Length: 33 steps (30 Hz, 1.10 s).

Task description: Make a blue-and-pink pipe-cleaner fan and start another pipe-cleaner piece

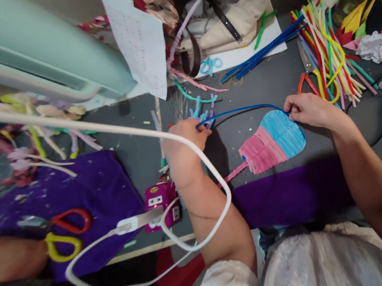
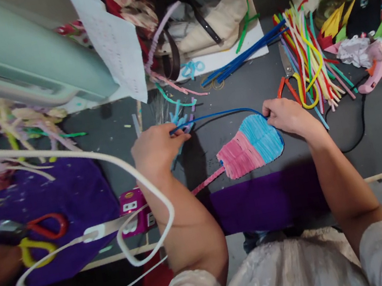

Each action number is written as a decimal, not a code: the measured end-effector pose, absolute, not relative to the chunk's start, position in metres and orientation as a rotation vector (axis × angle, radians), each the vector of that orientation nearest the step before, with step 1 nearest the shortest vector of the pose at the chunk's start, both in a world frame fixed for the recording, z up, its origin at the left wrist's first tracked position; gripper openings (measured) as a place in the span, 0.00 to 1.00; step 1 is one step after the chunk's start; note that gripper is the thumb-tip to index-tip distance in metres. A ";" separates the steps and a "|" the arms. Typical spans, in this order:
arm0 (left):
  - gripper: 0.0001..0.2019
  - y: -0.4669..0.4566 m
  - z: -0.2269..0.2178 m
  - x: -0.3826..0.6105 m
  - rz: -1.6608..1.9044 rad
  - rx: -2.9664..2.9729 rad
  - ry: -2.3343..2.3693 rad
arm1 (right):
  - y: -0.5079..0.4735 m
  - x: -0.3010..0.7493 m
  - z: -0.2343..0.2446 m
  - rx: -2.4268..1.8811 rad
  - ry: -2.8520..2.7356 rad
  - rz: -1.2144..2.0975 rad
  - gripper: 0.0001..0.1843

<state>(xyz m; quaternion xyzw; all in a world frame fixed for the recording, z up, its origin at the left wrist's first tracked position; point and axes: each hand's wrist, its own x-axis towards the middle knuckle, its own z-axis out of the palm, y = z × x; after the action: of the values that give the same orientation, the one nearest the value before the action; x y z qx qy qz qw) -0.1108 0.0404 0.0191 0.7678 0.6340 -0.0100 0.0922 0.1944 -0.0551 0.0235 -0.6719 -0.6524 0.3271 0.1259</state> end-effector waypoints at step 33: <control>0.11 -0.005 0.006 0.009 0.413 2.489 1.254 | -0.051 0.188 0.032 -1.954 -1.770 1.067 0.13</control>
<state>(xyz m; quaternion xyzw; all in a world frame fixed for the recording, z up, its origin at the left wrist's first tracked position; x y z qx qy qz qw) 0.0092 -0.0048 0.0061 0.8719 0.4392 0.1446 0.1611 0.1882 -0.0509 0.0315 -0.6794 -0.6155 0.3711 0.1482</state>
